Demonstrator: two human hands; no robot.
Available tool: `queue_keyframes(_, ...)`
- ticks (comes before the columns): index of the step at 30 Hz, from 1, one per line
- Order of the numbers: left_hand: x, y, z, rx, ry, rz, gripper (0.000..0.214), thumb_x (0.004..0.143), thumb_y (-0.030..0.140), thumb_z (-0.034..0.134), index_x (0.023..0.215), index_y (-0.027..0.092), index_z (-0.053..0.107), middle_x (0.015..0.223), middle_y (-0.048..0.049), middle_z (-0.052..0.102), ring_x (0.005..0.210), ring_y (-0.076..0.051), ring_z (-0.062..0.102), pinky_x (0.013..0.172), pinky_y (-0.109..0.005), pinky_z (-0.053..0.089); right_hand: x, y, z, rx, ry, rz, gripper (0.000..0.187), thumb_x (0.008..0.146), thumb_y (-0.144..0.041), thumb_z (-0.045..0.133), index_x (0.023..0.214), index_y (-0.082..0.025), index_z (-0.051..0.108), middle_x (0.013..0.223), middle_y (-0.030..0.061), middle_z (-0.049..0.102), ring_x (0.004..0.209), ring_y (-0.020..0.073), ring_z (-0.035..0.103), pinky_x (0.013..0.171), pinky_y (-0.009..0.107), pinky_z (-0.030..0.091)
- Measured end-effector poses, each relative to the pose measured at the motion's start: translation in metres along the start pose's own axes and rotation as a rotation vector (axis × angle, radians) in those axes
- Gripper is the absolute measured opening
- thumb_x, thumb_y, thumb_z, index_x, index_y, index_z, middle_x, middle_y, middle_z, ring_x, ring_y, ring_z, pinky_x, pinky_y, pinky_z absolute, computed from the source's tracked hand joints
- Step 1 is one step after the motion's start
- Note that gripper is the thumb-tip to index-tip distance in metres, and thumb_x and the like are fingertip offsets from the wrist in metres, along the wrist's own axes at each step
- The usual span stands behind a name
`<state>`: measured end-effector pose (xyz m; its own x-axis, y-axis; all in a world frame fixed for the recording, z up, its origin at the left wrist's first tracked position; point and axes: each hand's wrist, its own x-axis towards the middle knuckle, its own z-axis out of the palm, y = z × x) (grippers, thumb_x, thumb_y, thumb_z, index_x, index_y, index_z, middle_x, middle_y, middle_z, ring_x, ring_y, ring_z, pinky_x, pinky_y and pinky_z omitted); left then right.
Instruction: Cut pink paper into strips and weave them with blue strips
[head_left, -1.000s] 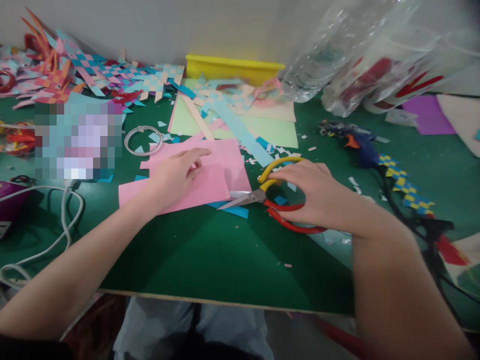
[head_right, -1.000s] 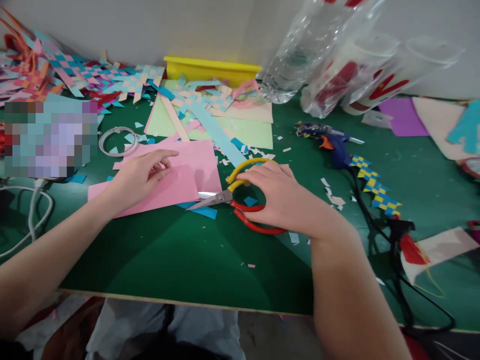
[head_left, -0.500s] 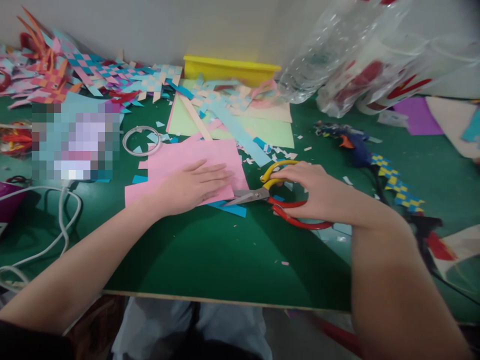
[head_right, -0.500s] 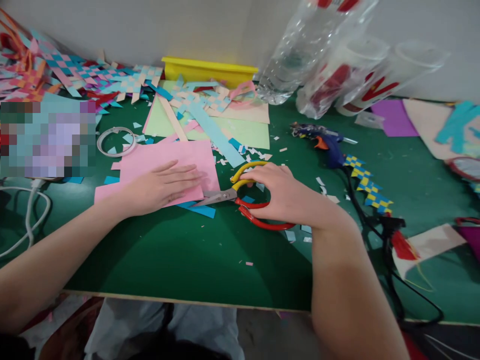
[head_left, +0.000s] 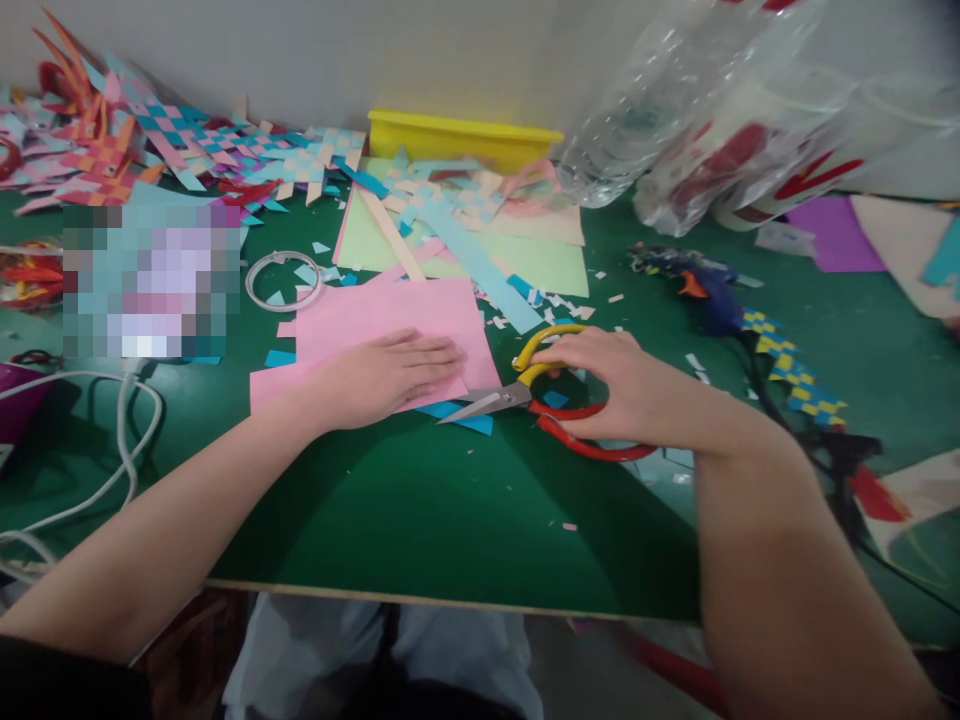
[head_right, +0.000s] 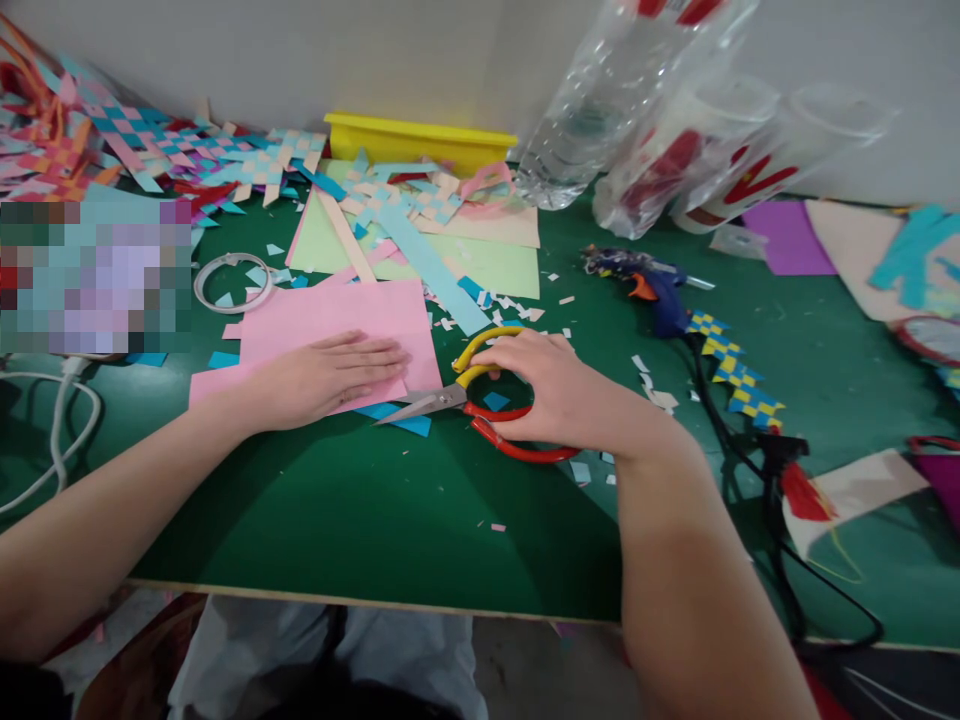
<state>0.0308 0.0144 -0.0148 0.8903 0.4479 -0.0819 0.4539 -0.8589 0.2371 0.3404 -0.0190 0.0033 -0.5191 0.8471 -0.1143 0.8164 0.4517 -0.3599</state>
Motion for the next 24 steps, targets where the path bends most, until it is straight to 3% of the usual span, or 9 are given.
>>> queue_keyframes(6, 0.0, -0.001, 0.002, -0.047, 0.048, -0.035, 0.055, 0.097, 0.01, 0.03, 0.15, 0.018, 0.036, 0.158, -0.0001, 0.033, 0.147, -0.012, 0.028, 0.123, -0.032, 0.015, 0.005, -0.017, 0.003, -0.021, 0.01, -0.015, 0.039, 0.075, -0.046, 0.062, 0.108, -0.025, 0.06, 0.121, 0.0094, 0.064, 0.117, 0.0338, 0.055, 0.096, 0.051, 0.04)
queue_keyframes(12, 0.001, 0.0, 0.001, -0.041, 0.023, -0.049, 0.054, 0.096, 0.01, 0.03, 0.15, 0.017, 0.036, 0.159, -0.0011, 0.032, 0.147, -0.012, 0.029, 0.123, -0.032, 0.014, 0.005, -0.026, 0.006, -0.062, 0.011, -0.024, 0.042, 0.074, -0.046, 0.063, 0.111, -0.025, 0.058, 0.112, 0.0076, 0.065, 0.109, 0.0325, 0.055, 0.093, 0.049, 0.038)
queue_keyframes(18, 0.0, -0.002, 0.002, -0.027, 0.016, -0.043, 0.056, 0.096, 0.01, 0.031, 0.152, 0.017, 0.032, 0.16, 0.0004, 0.028, 0.147, -0.011, 0.026, 0.123, -0.031, 0.012, 0.004, -0.025, 0.004, -0.046, 0.004, -0.076, 0.04, 0.075, -0.044, 0.063, 0.111, -0.028, 0.059, 0.116, 0.0059, 0.066, 0.114, 0.0312, 0.054, 0.096, 0.048, 0.037)
queue_keyframes(24, 0.007, 0.003, 0.001, -0.014, 0.01, -0.073, 0.054, 0.099, 0.013, 0.029, 0.152, 0.02, 0.03, 0.161, 0.0013, 0.027, 0.149, -0.012, 0.021, 0.124, -0.036, 0.009, 0.003, -0.021, 0.002, -0.062, 0.019, -0.045, 0.038, 0.075, -0.044, 0.062, 0.108, -0.026, 0.06, 0.118, 0.0082, 0.066, 0.117, 0.0351, 0.055, 0.093, 0.051, 0.04)
